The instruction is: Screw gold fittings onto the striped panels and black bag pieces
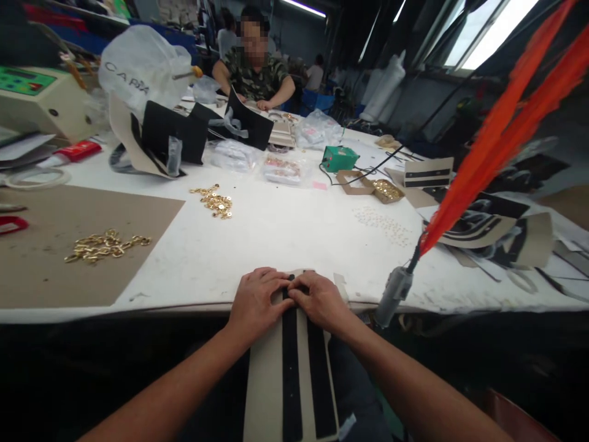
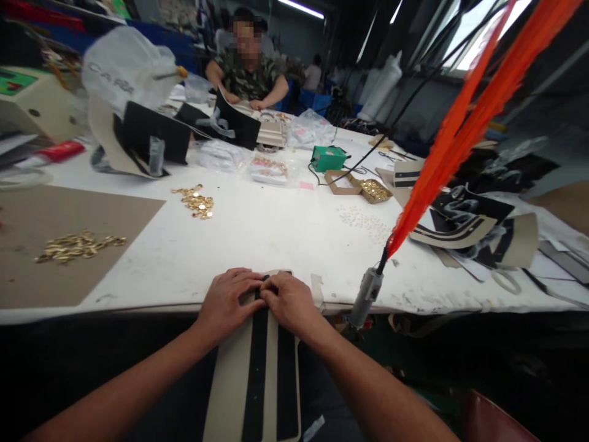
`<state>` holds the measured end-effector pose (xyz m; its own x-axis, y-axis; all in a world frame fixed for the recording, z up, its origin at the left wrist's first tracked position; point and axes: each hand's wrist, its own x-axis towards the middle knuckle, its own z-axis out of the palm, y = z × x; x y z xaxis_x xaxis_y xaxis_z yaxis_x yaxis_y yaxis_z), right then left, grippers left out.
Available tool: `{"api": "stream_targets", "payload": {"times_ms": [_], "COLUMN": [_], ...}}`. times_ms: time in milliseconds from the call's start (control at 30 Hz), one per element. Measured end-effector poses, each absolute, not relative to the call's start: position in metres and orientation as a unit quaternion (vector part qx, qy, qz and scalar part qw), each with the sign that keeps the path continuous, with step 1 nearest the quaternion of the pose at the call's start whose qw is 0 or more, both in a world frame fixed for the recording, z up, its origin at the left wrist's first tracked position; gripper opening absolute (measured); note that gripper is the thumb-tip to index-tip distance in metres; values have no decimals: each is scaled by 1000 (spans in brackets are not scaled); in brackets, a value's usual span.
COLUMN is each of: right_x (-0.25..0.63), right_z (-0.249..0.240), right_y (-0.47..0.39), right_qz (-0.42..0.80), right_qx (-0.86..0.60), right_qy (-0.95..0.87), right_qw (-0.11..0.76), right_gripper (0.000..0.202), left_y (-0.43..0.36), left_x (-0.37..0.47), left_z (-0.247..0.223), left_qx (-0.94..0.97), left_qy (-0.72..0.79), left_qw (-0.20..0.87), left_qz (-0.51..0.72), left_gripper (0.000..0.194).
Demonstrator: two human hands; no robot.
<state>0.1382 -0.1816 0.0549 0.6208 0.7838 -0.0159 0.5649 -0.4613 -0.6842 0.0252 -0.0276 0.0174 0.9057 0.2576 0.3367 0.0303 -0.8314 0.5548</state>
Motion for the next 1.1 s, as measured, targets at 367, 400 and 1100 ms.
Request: {"api": "stream_targets", "payload": {"times_ms": [367, 400, 1100], "right_x": [147, 146, 172], "right_z": [69, 70, 49], "right_y": [-174, -175, -372], "right_qz": [182, 174, -190], "right_qx": [-870, -868, -881], "right_qy": [-347, -352, -93], "right_qw": [299, 303, 423], "right_gripper": [8, 10, 70], "left_y": [-16, -13, -28], "left_x": [34, 35, 32], "left_z": [11, 9, 20], "left_qx": [934, 934, 934], "left_qy": [39, 31, 39], "left_qw": [259, 257, 264], "left_qz": [241, 246, 239], "left_gripper": [34, 34, 28]}}
